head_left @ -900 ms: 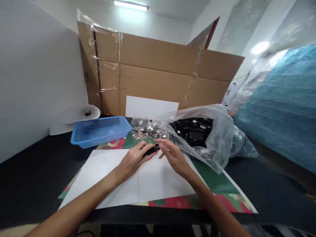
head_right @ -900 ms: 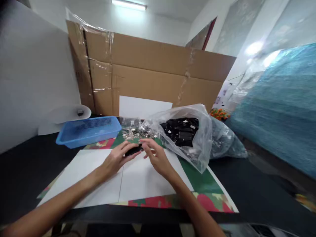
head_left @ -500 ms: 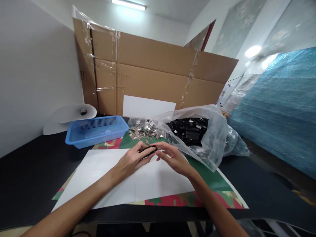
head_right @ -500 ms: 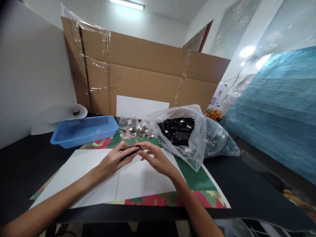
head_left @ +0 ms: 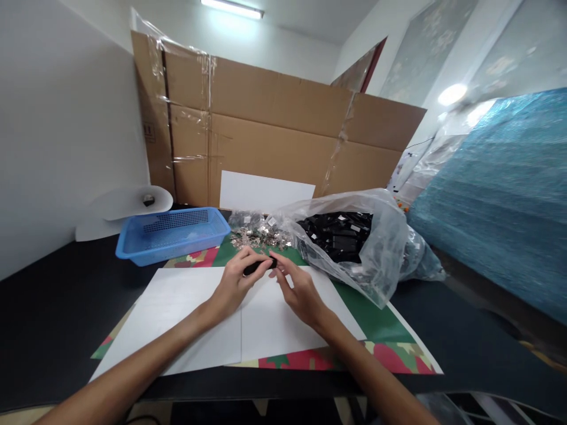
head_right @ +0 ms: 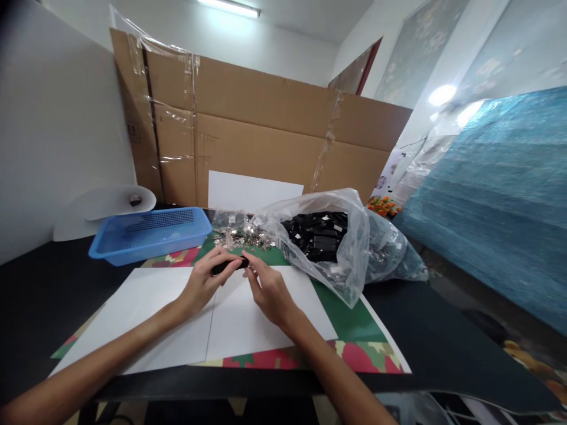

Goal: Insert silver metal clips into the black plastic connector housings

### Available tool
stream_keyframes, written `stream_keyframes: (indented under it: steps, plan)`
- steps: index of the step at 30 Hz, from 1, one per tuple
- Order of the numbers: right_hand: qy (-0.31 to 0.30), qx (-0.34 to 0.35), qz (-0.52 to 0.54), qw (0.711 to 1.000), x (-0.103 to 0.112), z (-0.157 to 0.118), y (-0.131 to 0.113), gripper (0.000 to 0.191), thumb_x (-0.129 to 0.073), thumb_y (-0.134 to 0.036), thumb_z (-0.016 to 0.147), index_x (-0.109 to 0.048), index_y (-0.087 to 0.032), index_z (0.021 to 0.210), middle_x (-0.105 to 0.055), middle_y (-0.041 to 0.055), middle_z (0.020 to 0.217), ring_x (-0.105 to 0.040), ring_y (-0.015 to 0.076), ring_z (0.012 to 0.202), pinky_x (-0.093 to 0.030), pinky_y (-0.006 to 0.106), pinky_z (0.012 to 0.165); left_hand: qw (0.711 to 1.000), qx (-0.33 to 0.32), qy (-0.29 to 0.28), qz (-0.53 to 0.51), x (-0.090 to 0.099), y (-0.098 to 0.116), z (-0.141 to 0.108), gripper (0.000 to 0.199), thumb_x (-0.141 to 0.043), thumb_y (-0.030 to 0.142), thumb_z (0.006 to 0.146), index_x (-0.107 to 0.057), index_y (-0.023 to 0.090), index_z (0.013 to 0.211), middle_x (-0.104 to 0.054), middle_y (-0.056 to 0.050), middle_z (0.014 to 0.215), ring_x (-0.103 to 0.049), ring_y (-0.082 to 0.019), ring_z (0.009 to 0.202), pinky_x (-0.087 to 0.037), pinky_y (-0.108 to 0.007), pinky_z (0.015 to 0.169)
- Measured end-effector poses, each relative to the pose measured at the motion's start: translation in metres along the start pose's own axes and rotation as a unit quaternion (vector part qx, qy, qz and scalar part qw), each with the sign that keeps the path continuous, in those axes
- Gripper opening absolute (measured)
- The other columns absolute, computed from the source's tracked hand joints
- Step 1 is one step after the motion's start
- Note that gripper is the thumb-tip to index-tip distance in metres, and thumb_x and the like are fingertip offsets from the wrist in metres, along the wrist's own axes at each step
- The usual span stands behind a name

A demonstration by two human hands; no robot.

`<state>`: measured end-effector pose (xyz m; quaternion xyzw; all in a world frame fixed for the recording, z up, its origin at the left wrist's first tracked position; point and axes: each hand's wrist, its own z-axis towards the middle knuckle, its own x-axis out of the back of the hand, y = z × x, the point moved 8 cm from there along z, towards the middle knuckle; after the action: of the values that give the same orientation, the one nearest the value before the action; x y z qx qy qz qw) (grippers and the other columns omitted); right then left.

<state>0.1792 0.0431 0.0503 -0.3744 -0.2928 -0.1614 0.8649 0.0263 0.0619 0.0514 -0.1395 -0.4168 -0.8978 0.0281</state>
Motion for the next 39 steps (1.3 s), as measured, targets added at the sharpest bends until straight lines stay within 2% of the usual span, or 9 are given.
stream_keyframes:
  steps: [3,9,18,20,23,26,28,33,39]
  plan:
    - [-0.015,0.018,-0.047,0.999,-0.006,-0.005,0.003,0.045,-0.04,-0.019,0.11,-0.043,-0.023,0.154,-0.073,0.0126,0.12,-0.074,0.0243,0.1,-0.062,0.043,0.09,0.998,0.058,-0.01,-0.032,-0.003,-0.008,0.002,0.027,-0.058,0.038,0.105,-0.076,0.019,0.096,-0.056,-0.001,0.078,-0.055,-0.015,0.071,-0.044,-0.028,0.067]
    - [-0.081,0.042,-0.096,0.991,-0.014,-0.012,0.011,0.046,-0.034,-0.01,0.107,-0.041,-0.02,0.152,-0.073,0.0159,0.122,-0.075,0.0275,0.107,-0.064,0.044,0.087,0.981,0.137,-0.097,-0.092,-0.008,-0.025,0.003,0.034,-0.061,0.045,0.101,-0.076,0.016,0.091,-0.06,0.001,0.073,-0.049,-0.009,0.051,-0.04,-0.025,0.055]
    - [-0.12,0.032,-0.097,0.987,-0.015,-0.008,0.012,0.039,-0.039,-0.018,0.11,-0.052,-0.02,0.146,-0.074,0.0128,0.126,-0.074,0.0246,0.112,-0.061,0.039,0.093,0.958,0.178,-0.166,-0.153,-0.009,-0.045,0.005,0.032,-0.07,0.048,0.093,-0.08,0.017,0.092,-0.073,-0.003,0.082,-0.061,-0.012,0.062,-0.046,-0.025,0.062]
    - [-0.107,0.016,-0.102,0.989,-0.01,-0.002,0.016,0.042,-0.048,-0.026,0.11,-0.048,-0.023,0.152,-0.074,0.0105,0.125,-0.074,0.0236,0.109,-0.06,0.038,0.094,0.956,0.191,-0.144,-0.173,0.0,-0.05,0.009,0.03,-0.075,0.046,0.089,-0.079,0.02,0.103,-0.078,-0.005,0.096,-0.069,-0.019,0.083,-0.052,-0.028,0.076]
    - [-0.083,-0.018,-0.119,0.989,-0.006,0.015,0.032,0.048,-0.052,-0.032,0.109,-0.044,-0.021,0.155,-0.075,0.0094,0.119,-0.073,0.0209,0.102,-0.061,0.035,0.09,0.951,0.224,-0.073,-0.2,0.022,-0.064,0.016,0.046,-0.08,0.044,0.085,-0.07,0.024,0.126,-0.077,-0.008,0.116,-0.07,-0.025,0.11,-0.053,-0.034,0.093]
    - [-0.068,-0.047,-0.16,0.984,-0.013,0.038,0.057,0.027,-0.05,-0.027,0.11,-0.064,-0.017,0.13,-0.073,0.0098,0.115,-0.07,0.0219,0.106,-0.057,0.041,0.097,0.94,0.265,-0.002,-0.216,0.045,-0.084,0.017,0.056,-0.082,0.044,0.084,-0.063,0.025,0.133,-0.078,-0.006,0.11,-0.072,-0.024,0.106,-0.054,-0.035,0.094]
    - [-0.077,-0.06,-0.188,0.977,-0.024,0.054,0.074,0.02,-0.058,-0.027,0.107,-0.068,-0.016,0.12,-0.071,0.0091,0.118,-0.067,0.0238,0.112,-0.055,0.047,0.102,0.929,0.292,0.028,-0.225,0.052,-0.096,0.015,0.058,-0.081,0.045,0.086,-0.062,0.022,0.135,-0.077,-0.007,0.106,-0.074,-0.023,0.098,-0.056,-0.037,0.093]
    - [-0.103,-0.098,-0.245,0.959,-0.052,0.079,0.105,0.027,-0.066,-0.034,0.103,-0.067,-0.017,0.124,-0.065,0.0099,0.131,-0.065,0.0254,0.117,-0.056,0.048,0.101,0.908,0.329,0.055,-0.254,0.051,-0.113,0.009,0.036,-0.07,0.037,0.098,-0.066,0.015,0.126,-0.074,-0.009,0.119,-0.074,-0.022,0.1,-0.06,-0.044,0.093]
    - [-0.127,-0.104,-0.278,0.946,-0.069,0.087,0.105,0.029,-0.066,-0.034,0.103,-0.066,-0.016,0.126,-0.066,0.0098,0.129,-0.066,0.0248,0.114,-0.058,0.047,0.098,0.891,0.355,0.062,-0.277,0.045,-0.129,0.003,0.023,-0.067,0.034,0.1,-0.069,0.013,0.11,-0.074,-0.008,0.113,-0.073,-0.021,0.1,-0.062,-0.042,0.089]
